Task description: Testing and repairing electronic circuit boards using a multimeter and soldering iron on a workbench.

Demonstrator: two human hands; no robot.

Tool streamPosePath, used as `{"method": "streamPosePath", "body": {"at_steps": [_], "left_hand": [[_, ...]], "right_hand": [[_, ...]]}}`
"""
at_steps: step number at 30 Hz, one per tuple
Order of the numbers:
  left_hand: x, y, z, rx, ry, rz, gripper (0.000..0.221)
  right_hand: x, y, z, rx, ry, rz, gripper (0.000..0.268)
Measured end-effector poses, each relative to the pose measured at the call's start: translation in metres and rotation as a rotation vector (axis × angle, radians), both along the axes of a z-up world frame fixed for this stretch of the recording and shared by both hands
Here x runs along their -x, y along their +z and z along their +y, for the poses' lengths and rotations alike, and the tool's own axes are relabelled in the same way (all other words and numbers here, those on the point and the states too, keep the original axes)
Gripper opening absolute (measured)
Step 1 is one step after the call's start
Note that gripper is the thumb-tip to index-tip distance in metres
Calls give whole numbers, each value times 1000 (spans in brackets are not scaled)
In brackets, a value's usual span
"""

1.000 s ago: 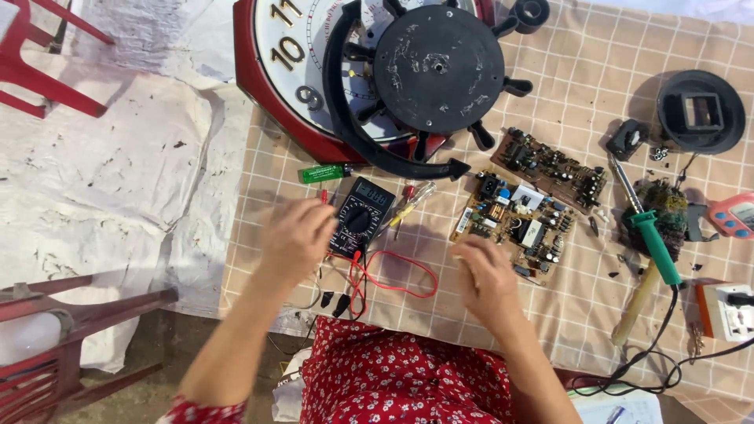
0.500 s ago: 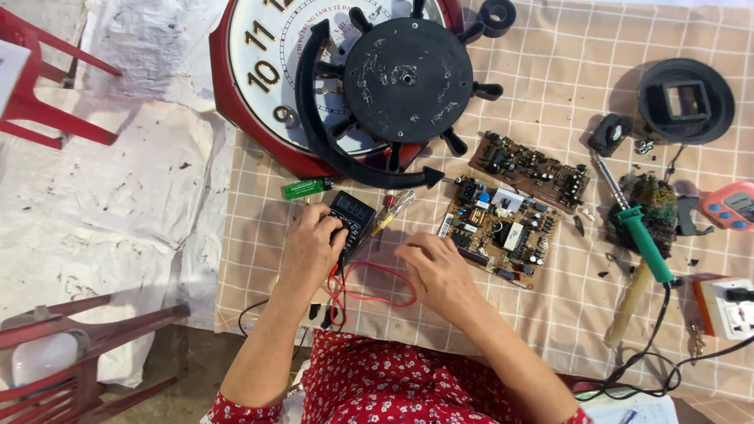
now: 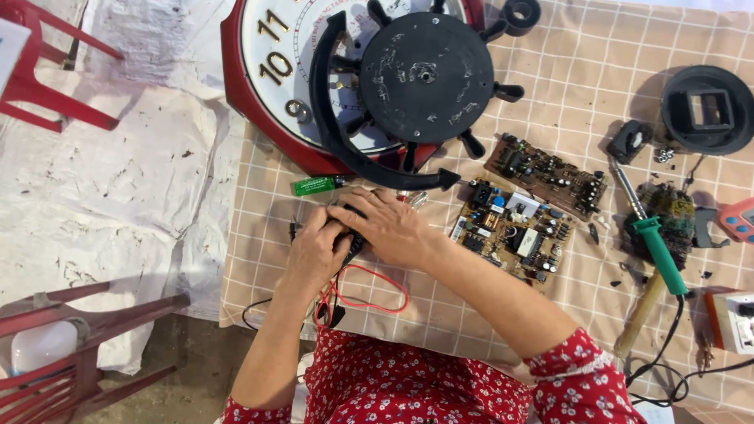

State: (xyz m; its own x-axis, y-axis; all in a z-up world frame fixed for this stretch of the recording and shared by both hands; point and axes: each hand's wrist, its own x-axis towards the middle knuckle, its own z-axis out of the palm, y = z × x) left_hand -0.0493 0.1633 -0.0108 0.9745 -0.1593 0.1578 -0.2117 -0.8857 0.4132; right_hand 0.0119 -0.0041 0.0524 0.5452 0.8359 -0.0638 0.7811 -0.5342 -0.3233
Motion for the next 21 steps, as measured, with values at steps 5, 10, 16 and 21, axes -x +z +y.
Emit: {"method": "streamPosePath", "body": {"at_steps": [5,10,16,21], "left_hand": [[2,8,-6,46,84,-9,12],[3,-4,-15,74,159,-95,14],[3,-5,-21,37,271,34,11],[2,18,-22,31,248,109,12]], "right_hand": [[-8,-25,0,63,38,94,93],[-7,-37,0,-42,30,-11,85],[-6,-35,0,13,9,-73,89],[0,-20,0,72,-34,-32,84]]}}
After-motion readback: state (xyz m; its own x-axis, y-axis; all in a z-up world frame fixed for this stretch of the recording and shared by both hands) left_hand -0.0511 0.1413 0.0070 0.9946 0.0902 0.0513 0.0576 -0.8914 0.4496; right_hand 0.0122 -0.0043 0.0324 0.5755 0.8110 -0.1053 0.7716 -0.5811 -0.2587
